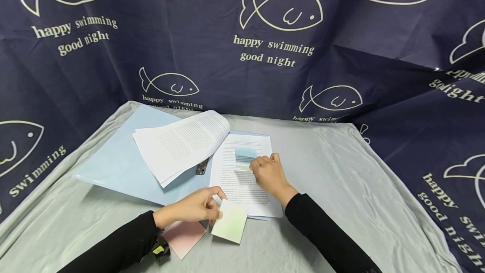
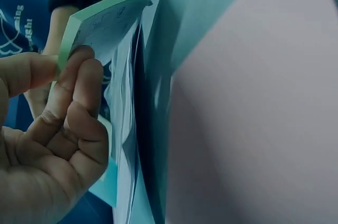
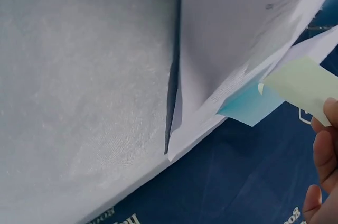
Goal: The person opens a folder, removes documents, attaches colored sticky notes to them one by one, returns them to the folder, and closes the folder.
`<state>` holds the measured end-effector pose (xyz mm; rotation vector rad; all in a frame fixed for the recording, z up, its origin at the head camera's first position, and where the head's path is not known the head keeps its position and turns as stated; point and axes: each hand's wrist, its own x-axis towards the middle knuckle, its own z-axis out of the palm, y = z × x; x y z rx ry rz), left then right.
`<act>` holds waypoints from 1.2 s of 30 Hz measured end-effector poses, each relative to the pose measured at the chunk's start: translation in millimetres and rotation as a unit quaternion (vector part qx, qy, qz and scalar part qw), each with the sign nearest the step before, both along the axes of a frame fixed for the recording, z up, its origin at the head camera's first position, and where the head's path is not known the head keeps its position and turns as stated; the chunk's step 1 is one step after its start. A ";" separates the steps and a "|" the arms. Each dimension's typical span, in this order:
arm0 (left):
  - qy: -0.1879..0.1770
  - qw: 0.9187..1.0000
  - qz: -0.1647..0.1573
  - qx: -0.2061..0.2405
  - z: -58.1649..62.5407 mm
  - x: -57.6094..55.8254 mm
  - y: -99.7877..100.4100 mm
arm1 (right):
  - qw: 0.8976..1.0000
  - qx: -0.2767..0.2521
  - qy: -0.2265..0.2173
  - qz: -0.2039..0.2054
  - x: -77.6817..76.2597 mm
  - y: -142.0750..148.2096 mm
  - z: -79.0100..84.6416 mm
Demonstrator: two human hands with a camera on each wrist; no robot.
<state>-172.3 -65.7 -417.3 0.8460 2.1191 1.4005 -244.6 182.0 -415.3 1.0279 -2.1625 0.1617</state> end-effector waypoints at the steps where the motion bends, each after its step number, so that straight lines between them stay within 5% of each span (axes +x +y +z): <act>1: -0.004 1.000 0.001 -0.005 -0.2 1.9 1.0 | 1.000 0.008 0.011 0.002 -1.0 -0.8 -0.9; 6: -0.012 0.999 0.021 -0.034 -0.9 9.7 2.9 | 0.998 0.036 0.046 0.003 -5.2 -3.9 -5.4; 11: 0.047 0.994 0.040 -0.086 0.9 14.1 1.7 | 0.998 0.042 0.055 0.010 -5.8 -6.4 -7.5; 17: 0.166 0.966 0.038 -0.197 0.0 12.9 0.8 | 0.997 0.062 0.048 0.017 -3.0 -9.7 -8.3; 22: 0.200 0.947 0.034 -0.250 0.1 14.2 1.8 | 0.995 0.081 0.055 0.024 -0.8 -13.0 -11.6; 30: 0.236 0.934 0.049 -0.265 0.3 16.4 2.1 | 0.994 0.091 0.048 0.020 3.1 -13.9 -17.8; 36: 0.288 0.925 0.075 -0.236 -1.9 10.3 1.9 | 0.995 0.094 0.041 0.021 6.4 -14.9 -22.3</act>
